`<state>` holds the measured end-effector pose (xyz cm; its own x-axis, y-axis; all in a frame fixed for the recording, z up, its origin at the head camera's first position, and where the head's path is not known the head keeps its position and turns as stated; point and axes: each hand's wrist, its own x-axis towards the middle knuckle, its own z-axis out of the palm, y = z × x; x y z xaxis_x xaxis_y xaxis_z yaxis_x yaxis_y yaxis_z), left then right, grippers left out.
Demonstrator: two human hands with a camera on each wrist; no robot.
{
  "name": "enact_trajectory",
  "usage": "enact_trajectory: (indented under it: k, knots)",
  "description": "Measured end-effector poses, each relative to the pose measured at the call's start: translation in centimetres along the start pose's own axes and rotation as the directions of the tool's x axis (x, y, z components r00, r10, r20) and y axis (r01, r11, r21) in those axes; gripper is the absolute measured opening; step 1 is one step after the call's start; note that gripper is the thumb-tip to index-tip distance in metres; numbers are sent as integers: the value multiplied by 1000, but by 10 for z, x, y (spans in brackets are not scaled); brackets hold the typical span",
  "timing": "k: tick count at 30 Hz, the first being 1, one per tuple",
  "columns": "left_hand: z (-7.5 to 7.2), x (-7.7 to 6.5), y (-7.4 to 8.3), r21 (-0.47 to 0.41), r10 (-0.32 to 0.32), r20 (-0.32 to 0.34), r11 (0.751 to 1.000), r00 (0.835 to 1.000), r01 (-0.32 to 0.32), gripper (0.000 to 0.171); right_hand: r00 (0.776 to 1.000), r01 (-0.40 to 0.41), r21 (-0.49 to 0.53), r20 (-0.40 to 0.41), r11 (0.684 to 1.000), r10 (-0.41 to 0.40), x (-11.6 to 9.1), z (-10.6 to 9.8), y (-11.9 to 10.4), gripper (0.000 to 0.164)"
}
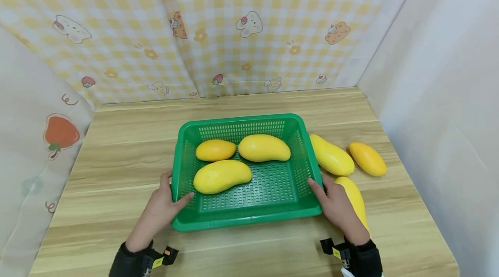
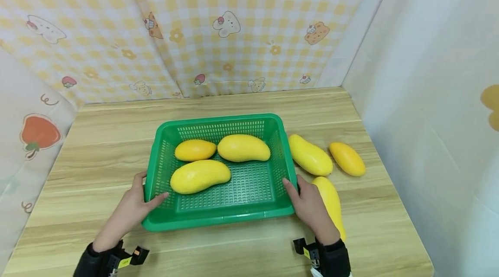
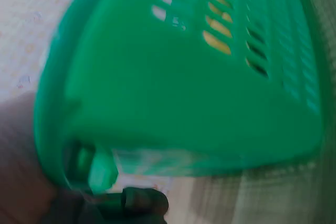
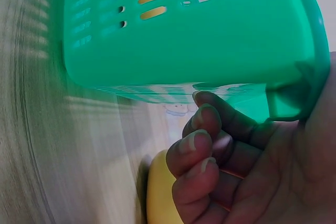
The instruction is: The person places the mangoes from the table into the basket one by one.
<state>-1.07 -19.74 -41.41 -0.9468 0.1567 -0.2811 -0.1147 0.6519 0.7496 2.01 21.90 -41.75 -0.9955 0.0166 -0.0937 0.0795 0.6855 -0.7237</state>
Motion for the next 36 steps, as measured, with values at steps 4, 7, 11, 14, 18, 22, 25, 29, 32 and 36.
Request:
enact_trajectory:
  k: [4, 7, 11, 14, 18, 22, 25, 29, 32, 36]
  knots:
    - [1, -1, 6, 14, -16, 40, 1000, 999, 16, 74, 1000, 15, -20, -3, 1000, -15, 1, 0, 0, 39]
    - [2, -2, 7, 36, -41, 39, 999, 998, 39, 63, 999, 39, -30, 2, 999, -39, 1, -1, 1, 38]
    - [5, -2, 7, 57, -73, 4, 996, 997, 73, 52, 997, 68, -37, 26, 997, -67, 1, -4, 0, 40]
    - [6, -3, 8, 43, -82, -16, 996, 997, 82, 47, 997, 68, -53, 45, 996, -66, 2, -6, -2, 43]
    - [8, -3, 8, 10, -84, -15, 996, 996, 84, 43, 997, 43, -82, 64, 996, -38, 3, -8, -4, 48]
    - [8, -3, 6, -4, -89, -3, 996, 996, 89, 43, 996, 15, -118, 90, 993, -5, 3, -12, -7, 47]
    - [9, -3, 5, -20, -90, 4, 996, 996, 90, 44, 993, 0, -173, 116, 985, 20, 3, -18, -8, 48]
    - [9, -3, 5, -29, -86, 12, 996, 996, 86, 45, 993, -7, -265, 111, 964, 38, 5, -33, -10, 55]
    - [7, -3, 6, -8, -81, 8, 997, 997, 81, 46, 998, 20, -330, 67, 944, 3, 9, -49, -7, 55]
    - [5, -1, 7, 3, -78, 15, 997, 997, 78, 46, 999, 51, -403, 10, 914, -51, 17, -79, 1, 49]
